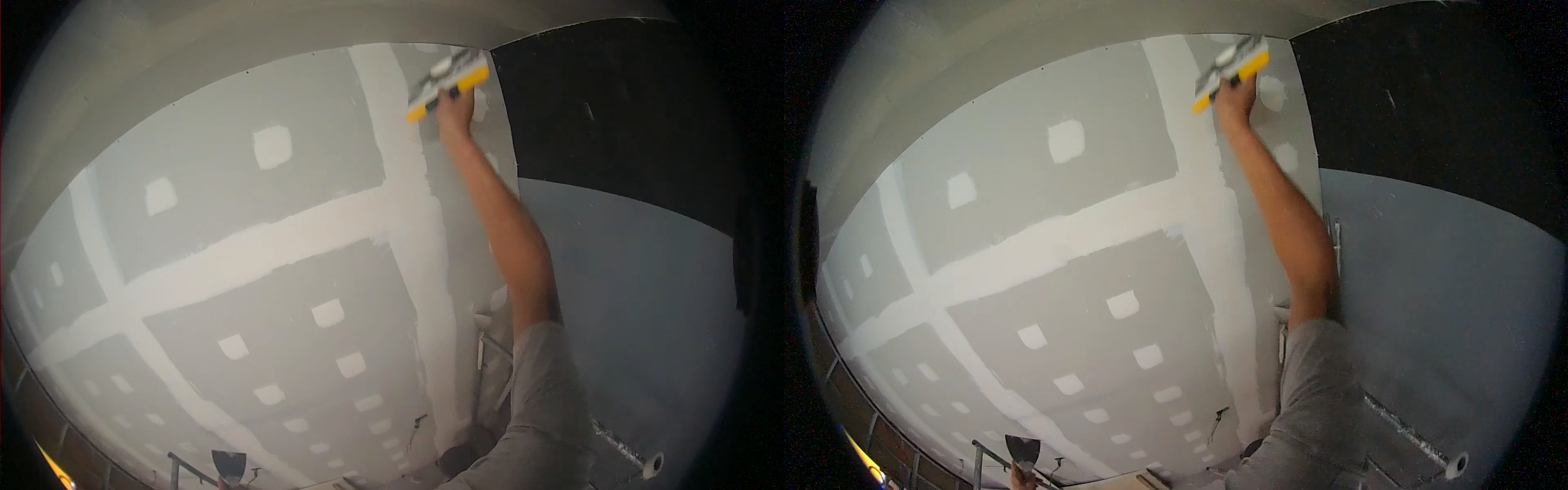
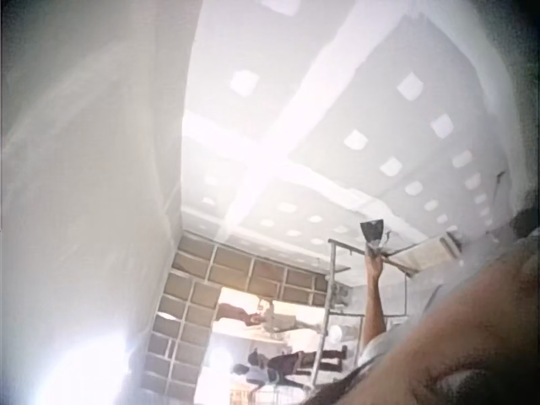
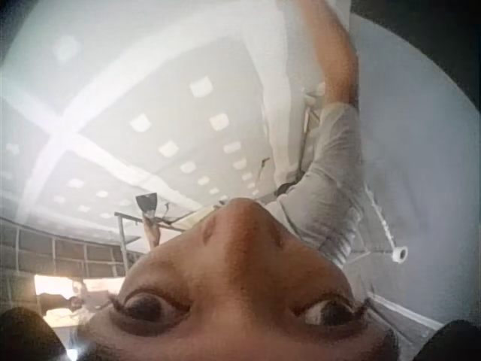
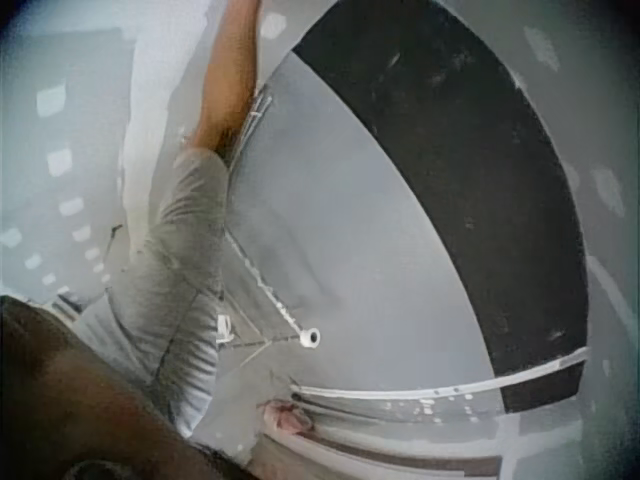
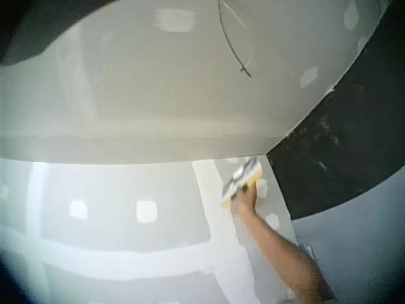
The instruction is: The person stands on scaffolding and applies joint compound to a ceiling using a taping knife and a smaller putty knife. They repeatedly scoop compound from the taping knife onto the putty knife and spread it over seams and screw heads on the ceiling surface.
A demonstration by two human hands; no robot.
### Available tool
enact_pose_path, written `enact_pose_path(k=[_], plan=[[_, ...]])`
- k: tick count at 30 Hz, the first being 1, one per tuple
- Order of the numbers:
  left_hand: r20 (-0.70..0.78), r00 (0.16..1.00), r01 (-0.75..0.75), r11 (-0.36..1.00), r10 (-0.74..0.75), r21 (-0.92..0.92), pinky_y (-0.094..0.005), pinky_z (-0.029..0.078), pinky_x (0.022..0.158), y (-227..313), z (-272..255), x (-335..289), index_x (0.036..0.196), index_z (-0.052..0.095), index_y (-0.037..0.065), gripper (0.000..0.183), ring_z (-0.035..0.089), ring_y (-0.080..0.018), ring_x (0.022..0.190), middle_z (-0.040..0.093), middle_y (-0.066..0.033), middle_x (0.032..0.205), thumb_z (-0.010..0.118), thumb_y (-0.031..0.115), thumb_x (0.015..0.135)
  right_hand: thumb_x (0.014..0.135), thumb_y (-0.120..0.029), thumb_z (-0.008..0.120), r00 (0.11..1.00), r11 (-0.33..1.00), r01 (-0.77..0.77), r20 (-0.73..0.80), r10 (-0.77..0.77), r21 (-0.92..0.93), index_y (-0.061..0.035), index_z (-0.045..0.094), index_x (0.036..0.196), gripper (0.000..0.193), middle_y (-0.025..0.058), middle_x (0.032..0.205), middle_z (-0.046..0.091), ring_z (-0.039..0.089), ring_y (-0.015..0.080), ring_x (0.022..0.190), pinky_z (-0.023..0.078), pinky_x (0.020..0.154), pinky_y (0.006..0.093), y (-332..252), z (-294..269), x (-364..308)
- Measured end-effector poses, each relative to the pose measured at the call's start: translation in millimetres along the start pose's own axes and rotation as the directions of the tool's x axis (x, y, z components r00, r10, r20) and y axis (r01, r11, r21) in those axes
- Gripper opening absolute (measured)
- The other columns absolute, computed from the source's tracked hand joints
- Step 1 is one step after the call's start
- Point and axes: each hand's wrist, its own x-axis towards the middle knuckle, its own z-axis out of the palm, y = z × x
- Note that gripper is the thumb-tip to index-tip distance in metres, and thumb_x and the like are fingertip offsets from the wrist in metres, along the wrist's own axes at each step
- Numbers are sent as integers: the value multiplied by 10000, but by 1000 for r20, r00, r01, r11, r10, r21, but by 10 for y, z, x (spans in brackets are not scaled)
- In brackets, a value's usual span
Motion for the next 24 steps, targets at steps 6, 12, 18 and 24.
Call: enact_pose_path(k=[6,12,18,24], plan=[[0,877,456,833,-480,-313,-259,451,564,-536,-176,-946,1437,386,21,491,589,-167,718,633,-117,961,557,144,994,881,11,679,983,993,28,-179,-49,-117,-25,432,1411,586,174,1346,576,573,320,1261,450,1083,372,-387,1036,1248],[15,687,686,641,-727,-343,-315,534,775,-576,-290,-2032,1559,116,-40,713,664,-227,1041,583,-163,1232,532,151,1012,882,3,665,966,993,-107,-244,91,-51,-36,413,1390,568,207,1317,576,610,343,1205,497,1049,401,-425,1558,1594],[-227,700,679,729,-677,-79,-329,539,762,-789,-10,-3206,1563,125,-40,710,659,-217,999,588,-145,1209,532,154,1014,822,56,661,922,996,88,-377,-88,-18,4,391,1372,615,220,1311,556,606,378,1193,491,1058,410,-397,2094,1651],[-296,498,793,566,-815,-225,-297,527,674,-754,-144,-4134,1508,307,5,584,645,-167,878,633,-129,1108,548,137,992,755,99,657,921,997,70,-385,-55,25,18,397,1336,641,241,1282,545,577,395,1218,467,1081,434,-577,2421,1291]])
